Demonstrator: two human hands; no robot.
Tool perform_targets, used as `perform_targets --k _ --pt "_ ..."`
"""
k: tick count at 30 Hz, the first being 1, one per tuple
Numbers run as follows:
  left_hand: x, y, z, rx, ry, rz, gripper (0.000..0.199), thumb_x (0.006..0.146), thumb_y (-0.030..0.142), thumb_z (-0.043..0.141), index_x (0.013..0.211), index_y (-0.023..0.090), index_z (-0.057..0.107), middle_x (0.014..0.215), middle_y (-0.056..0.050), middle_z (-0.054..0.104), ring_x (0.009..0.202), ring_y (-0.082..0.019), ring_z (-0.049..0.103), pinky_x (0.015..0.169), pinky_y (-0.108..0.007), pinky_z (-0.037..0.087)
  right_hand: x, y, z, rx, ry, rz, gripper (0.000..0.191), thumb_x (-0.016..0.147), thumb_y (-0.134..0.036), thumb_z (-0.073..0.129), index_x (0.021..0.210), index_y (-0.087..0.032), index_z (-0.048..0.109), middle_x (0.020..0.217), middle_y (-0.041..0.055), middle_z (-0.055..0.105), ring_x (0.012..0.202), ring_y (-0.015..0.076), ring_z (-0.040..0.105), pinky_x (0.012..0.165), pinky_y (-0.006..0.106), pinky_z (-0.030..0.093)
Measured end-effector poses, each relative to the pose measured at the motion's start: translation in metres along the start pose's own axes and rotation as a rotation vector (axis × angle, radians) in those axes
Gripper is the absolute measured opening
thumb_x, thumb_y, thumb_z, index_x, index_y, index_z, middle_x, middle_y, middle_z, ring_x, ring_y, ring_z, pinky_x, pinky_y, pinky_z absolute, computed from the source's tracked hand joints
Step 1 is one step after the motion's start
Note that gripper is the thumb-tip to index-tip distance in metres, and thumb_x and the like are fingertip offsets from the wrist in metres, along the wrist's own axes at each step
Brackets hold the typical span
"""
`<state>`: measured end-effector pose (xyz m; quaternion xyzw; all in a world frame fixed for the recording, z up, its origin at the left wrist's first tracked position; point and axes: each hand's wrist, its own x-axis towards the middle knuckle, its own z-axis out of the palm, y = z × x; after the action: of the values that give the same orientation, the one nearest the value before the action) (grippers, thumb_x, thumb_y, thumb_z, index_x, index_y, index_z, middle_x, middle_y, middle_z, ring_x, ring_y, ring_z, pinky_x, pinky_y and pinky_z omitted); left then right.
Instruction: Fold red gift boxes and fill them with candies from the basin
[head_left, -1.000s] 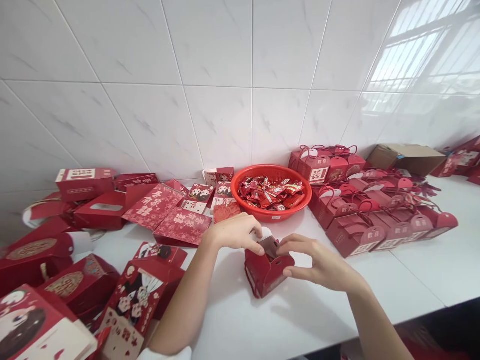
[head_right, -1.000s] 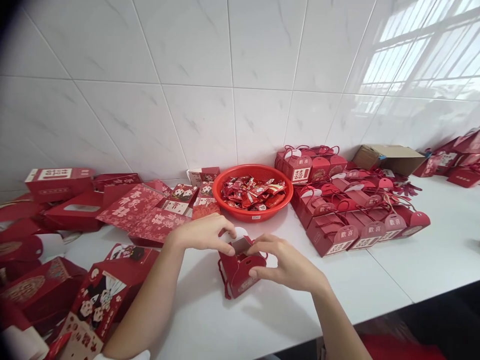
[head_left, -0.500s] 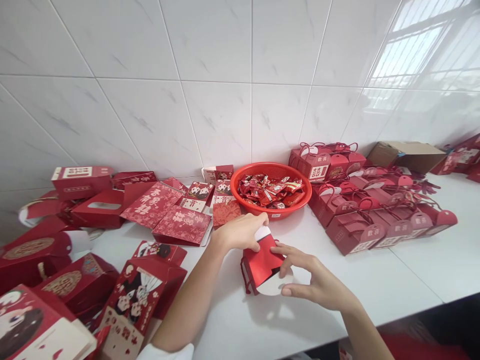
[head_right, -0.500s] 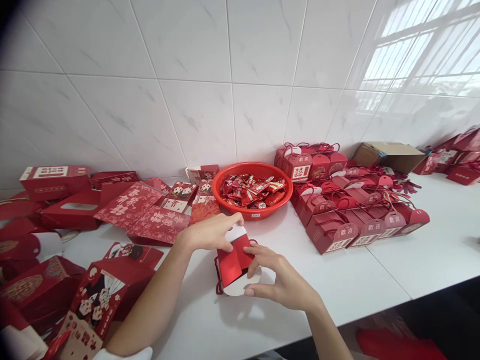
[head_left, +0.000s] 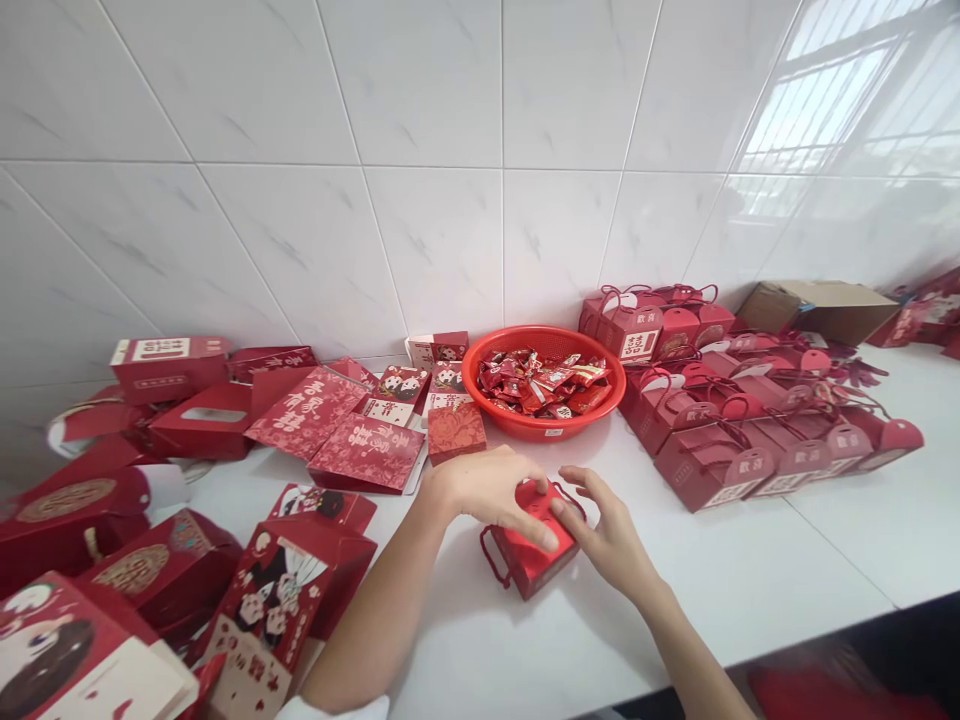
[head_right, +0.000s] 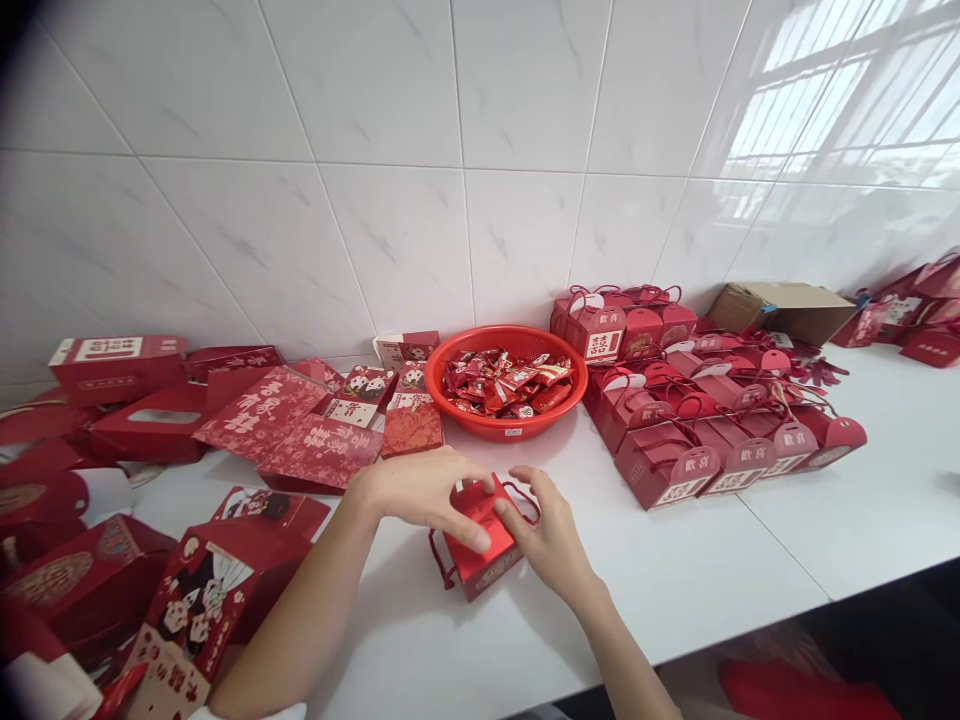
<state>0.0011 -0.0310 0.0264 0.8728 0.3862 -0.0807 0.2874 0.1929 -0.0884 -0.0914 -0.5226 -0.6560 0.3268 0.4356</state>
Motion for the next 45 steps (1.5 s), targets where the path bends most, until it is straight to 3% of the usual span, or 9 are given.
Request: perform_targets --k 4,10,17,22,26,31,37,41,45 --pt "0.007 0.003 0.004 0.013 -0.067 -0.025 0.062 0.064 0.050 0.080 0.118 0.024 0.063 0.106 -0.004 0.066 0.096 -0.027 0.060 0.065 -0.027 0.040 0.008 0.008 -0.011 0.006 -0.075 0.095 0.050 0.096 -0.062 0.042 0.121 -0.024 0.060 0.128 0.0114 0.064 0.117 0.0277 0.061 0.101 0.046 0.047" --pt "0.021 -0.009 0.004 -0.080 -0.025 0.009 0.060 0.070 0.038 0.078 0.127 0.028 0.061 0.118 -0.004 0.066 0.109 -0.027 0.059 0.080 -0.029 0.045 0.016 0.006 -0.027 0.013 -0.212 0.162 0.058 0.094 -0.071 0.036 0.078 -0.019 0.057 0.081 0.0057 0.063 0.075 0.0200 0.059 0.072 0.034 0.051" --pt "0.027 -0.022 0.003 -0.197 0.006 0.096 0.061 0.077 0.028 0.073 0.136 0.030 0.058 0.141 -0.002 0.061 0.128 -0.026 0.055 0.101 -0.030 0.043 0.020 0.011 -0.021 0.091 -0.183 0.151 0.057 0.089 -0.075 0.043 0.086 -0.020 0.056 0.073 0.0006 0.058 0.065 0.0156 0.051 0.061 0.029 0.044" --pt "0.026 -0.026 0.004 -0.116 0.062 -0.027 0.069 0.084 0.041 0.066 0.148 0.028 0.045 0.151 -0.009 0.051 0.131 -0.030 0.053 0.102 -0.035 0.044 0.020 0.009 -0.026 0.166 -0.047 0.185 0.056 0.080 -0.075 0.057 0.086 -0.020 0.055 0.057 -0.0050 0.048 0.053 0.0131 0.045 0.053 0.026 0.036" --pt "0.025 -0.027 0.002 -0.075 0.056 -0.052 0.075 0.088 0.052 0.058 0.154 0.027 0.035 0.149 -0.012 0.052 0.126 -0.029 0.058 0.096 -0.030 0.047 0.017 -0.004 -0.042 0.341 0.009 0.138 0.046 0.077 -0.063 0.071 0.092 -0.021 0.059 0.068 -0.0009 0.058 0.064 0.0164 0.056 0.064 0.031 0.047" --pt "0.025 -0.024 0.000 -0.179 -0.062 -0.149 0.086 0.088 0.056 0.054 0.160 0.028 0.015 0.141 -0.016 0.056 0.081 -0.021 0.071 0.060 -0.024 0.051 0.014 -0.022 -0.050 0.437 0.129 0.048 0.038 0.074 -0.054 0.078 0.088 -0.022 0.063 0.082 0.0038 0.066 0.080 0.0212 0.065 0.079 0.038 0.054" --pt "0.027 -0.026 0.002 -0.249 0.075 -0.082 0.082 0.081 0.051 0.067 0.153 0.025 0.038 0.144 -0.013 0.055 0.104 -0.027 0.068 0.075 -0.028 0.054 0.015 -0.024 -0.040 0.541 0.071 0.059 0.033 0.074 -0.047 0.081 0.088 -0.022 0.066 0.085 0.0038 0.069 0.084 0.0198 0.066 0.082 0.036 0.054" --pt "0.026 -0.028 0.002 -0.440 0.138 -0.082 0.091 0.066 0.030 0.080 0.149 0.026 0.044 0.154 -0.012 0.045 0.115 -0.029 0.064 0.083 -0.032 0.056 0.015 -0.026 -0.039 0.566 0.050 0.052 0.033 0.076 -0.048 0.079 0.091 -0.021 0.066 0.086 0.0044 0.071 0.072 0.0170 0.063 0.073 0.035 0.054" --pt "0.017 -0.023 -0.005 -0.674 0.200 -0.089 0.087 0.068 0.020 0.076 0.148 0.024 0.043 0.152 -0.016 0.045 0.082 -0.019 0.071 0.077 -0.034 0.057 0.015 -0.031 -0.042 0.534 0.088 0.046 0.032 0.077 -0.047 0.078 0.092 -0.021 0.066 0.097 0.0077 0.073 0.076 0.0187 0.065 0.072 0.035 0.053"
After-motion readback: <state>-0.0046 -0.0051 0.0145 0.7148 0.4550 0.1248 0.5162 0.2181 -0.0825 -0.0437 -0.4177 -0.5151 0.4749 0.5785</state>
